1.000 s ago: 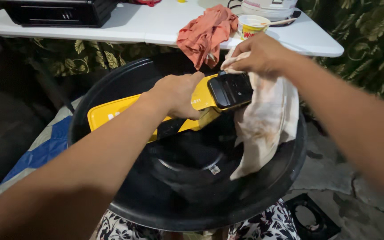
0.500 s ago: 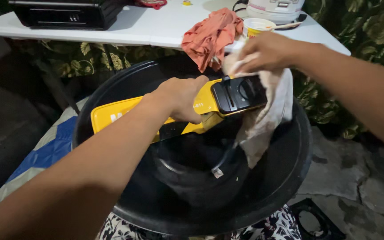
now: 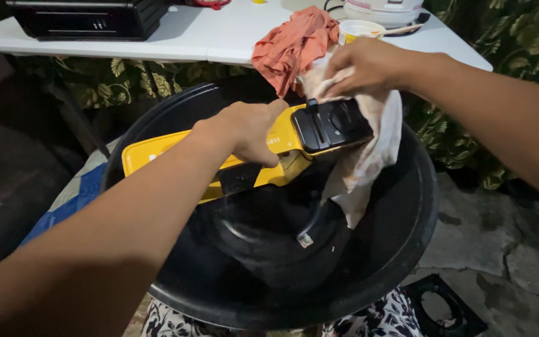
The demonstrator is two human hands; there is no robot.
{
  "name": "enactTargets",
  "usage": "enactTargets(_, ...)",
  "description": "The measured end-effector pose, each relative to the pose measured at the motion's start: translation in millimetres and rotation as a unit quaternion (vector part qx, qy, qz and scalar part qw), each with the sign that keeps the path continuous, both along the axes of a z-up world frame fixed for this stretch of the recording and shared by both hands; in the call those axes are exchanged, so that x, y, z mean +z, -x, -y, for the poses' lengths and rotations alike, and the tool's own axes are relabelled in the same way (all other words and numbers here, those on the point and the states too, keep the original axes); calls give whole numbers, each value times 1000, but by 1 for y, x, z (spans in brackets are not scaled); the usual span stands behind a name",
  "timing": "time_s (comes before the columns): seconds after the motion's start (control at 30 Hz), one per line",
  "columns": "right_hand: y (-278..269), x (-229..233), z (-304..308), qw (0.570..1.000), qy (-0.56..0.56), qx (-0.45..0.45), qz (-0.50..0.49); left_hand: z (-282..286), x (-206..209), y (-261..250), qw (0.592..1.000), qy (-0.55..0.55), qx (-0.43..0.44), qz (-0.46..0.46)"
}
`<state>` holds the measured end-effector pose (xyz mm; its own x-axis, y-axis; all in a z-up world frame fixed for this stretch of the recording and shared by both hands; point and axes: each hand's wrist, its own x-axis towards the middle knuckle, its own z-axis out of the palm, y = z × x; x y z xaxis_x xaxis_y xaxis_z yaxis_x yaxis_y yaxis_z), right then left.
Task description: The person wipes the exterior and interior surfaces of a yellow portable gas stove with a cloth. They rotate the stove to clean multiple sides and the burner area, then place it back in the basin.
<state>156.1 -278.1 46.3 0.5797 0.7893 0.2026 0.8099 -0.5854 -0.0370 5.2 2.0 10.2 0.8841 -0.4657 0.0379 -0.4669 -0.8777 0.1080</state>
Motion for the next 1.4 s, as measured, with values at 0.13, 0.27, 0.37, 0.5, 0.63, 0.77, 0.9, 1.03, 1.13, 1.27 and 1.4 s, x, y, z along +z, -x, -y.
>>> enactTargets(0.13, 26, -15, 37, 974, -108, -183, -75, 1, 2, -1, 1000, 7, -4, 3)
enactTargets(0.27, 68, -67, 43, 885, -332, -293, -144, -2, 4, -4, 1000, 3, 14, -6)
enactTargets(0.37, 98, -102, 43, 779, -512, -282, -228, -3, 5, -10, 1000, 4, 8, -6)
enactTargets(0.5, 103, -109, 48, 739, -534, -305, -274, -2, 9, -15, 1000, -5, 18, -22)
enactTargets(0.63, 65, -84, 40, 813, -468, -292, -188, -2, 14, -16, 998, 14, 41, -45)
enactTargets(0.77, 51, -72, 30, 814, -461, -308, -172, -2, 14, -23, 996, 6, 56, -62)
enactTargets(0.9, 93, -104, 36, 762, -531, -267, -258, -7, 9, -38, 999, -7, 24, -40)
enactTargets(1.03, 126, -145, 56, 672, -559, -383, -299, -10, 5, -50, 1000, -2, -9, -20)
enactTargets(1.13, 115, -151, 46, 605, -701, -317, -206, -15, 4, -53, 1000, 3, 0, -28)
enactTargets(1.27, 103, -144, -13, 704, -651, -282, -35, -14, 4, -50, 999, 17, 16, -40)
enactTargets(1.4, 124, -167, -74, 751, -547, -317, 193, -12, 7, -50, 997, 30, 17, -62)
